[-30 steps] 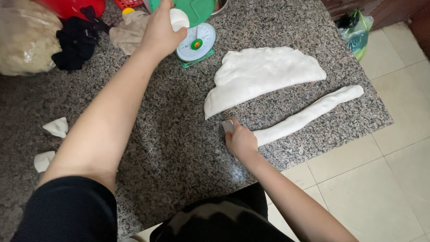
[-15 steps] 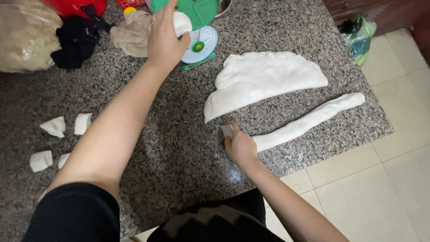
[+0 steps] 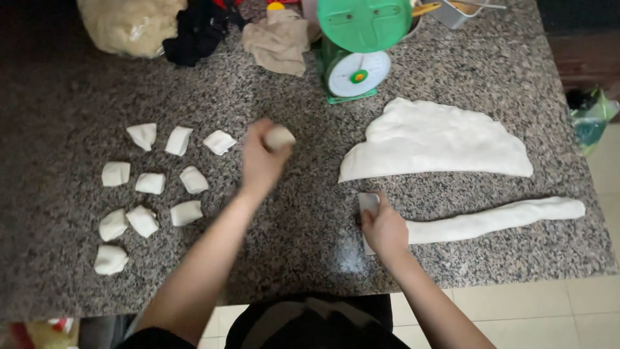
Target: Cutting portions of dough into smaller pieces using a scraper and weighing them.
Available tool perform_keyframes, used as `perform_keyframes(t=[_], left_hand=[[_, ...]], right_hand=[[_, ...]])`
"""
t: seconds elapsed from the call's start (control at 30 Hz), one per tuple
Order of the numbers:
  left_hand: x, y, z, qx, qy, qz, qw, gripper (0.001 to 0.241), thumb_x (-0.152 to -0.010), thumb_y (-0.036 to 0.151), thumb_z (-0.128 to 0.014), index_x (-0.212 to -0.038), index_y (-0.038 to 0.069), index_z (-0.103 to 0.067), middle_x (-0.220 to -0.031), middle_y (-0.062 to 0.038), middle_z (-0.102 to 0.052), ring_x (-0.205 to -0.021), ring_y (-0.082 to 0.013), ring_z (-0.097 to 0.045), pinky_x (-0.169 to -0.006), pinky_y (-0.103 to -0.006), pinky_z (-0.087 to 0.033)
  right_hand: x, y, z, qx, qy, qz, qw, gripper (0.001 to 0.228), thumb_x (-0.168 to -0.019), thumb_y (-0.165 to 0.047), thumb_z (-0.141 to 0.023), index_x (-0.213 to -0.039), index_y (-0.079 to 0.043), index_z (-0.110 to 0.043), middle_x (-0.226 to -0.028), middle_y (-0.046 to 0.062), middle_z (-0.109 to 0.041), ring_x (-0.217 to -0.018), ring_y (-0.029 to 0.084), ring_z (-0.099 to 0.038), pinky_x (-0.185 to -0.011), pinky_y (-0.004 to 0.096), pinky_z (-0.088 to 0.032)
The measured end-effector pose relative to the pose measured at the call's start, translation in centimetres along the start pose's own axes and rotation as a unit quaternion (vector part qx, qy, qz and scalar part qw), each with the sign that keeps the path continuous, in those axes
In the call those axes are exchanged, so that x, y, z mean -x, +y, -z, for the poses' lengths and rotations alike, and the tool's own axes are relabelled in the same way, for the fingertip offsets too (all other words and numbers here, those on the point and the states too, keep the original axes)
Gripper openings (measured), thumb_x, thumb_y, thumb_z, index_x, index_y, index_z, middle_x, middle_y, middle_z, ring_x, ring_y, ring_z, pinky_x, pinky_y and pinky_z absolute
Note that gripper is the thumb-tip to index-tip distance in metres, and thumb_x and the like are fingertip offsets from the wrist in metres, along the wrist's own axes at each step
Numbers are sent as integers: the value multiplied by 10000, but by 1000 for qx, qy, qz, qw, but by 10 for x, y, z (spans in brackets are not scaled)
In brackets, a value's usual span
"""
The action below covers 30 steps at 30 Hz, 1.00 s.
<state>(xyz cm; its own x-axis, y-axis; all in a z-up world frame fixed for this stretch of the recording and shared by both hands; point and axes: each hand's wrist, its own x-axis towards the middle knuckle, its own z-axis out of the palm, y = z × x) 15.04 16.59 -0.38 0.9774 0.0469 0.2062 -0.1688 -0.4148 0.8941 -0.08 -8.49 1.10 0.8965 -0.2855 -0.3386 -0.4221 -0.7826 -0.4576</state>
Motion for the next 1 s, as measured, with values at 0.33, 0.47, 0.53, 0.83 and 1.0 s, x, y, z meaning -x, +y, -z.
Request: perform_keyframes(t=[0.33,0.47,0.53,0.83,1.0], left_hand=[[-25,137,193,6,229,-306,924,508,-1083,-54,-705,-1438,100,-376,-1396,-86,-500,-1227,-215,-595,-1057,-338,-524],[43,128,229,-75,305,-264,912,461,-1117,29,-707,-1406,115,-358,-1375,-91,-499,-1180,-195,-596,-957,-301,-497],[80,104,237,-68,318,-224,919,437,-1123,92,-742,-1357,111,-374,-1320,-99,-541,-1110,-184,-638,-848,-289,-500],[186,-36,236,-246,363,-42,898,372,-1023,130,-750,-1292,33,-512,-1265,-127,-519,-1120,-271,-558,-944,-427,-491],[233,-18,177,-396,227,199,867,621,-764,222,-847,-1300,11,-613,-1320,-281,-554,-1150,-480,-544,-946,-557,-452]], right_hand=[[-4,7,-6,8,3,28,1000,465,-906,-192,-651,-1355,-131,-551,-805,237,-742,-723,417,-735,-676,515,-589],[-6,12,-7,10,23,61,998,484,-889,-197,-677,-1350,-100,-565,-816,252,-735,-741,433,-726,-687,523,-581],[-8,17,-8,10,28,80,996,482,-881,-195,-684,-1339,-93,-575,-840,255,-732,-755,437,-724,-692,526,-580],[-11,16,-9,49,24,118,992,571,-876,-198,-702,-1402,-49,-537,-874,272,-734,-821,457,-720,-749,527,-579],[-5,35,2,13,12,158,987,530,-894,-196,-701,-1396,-101,-557,-871,262,-737,-823,445,-725,-743,512,-581]])
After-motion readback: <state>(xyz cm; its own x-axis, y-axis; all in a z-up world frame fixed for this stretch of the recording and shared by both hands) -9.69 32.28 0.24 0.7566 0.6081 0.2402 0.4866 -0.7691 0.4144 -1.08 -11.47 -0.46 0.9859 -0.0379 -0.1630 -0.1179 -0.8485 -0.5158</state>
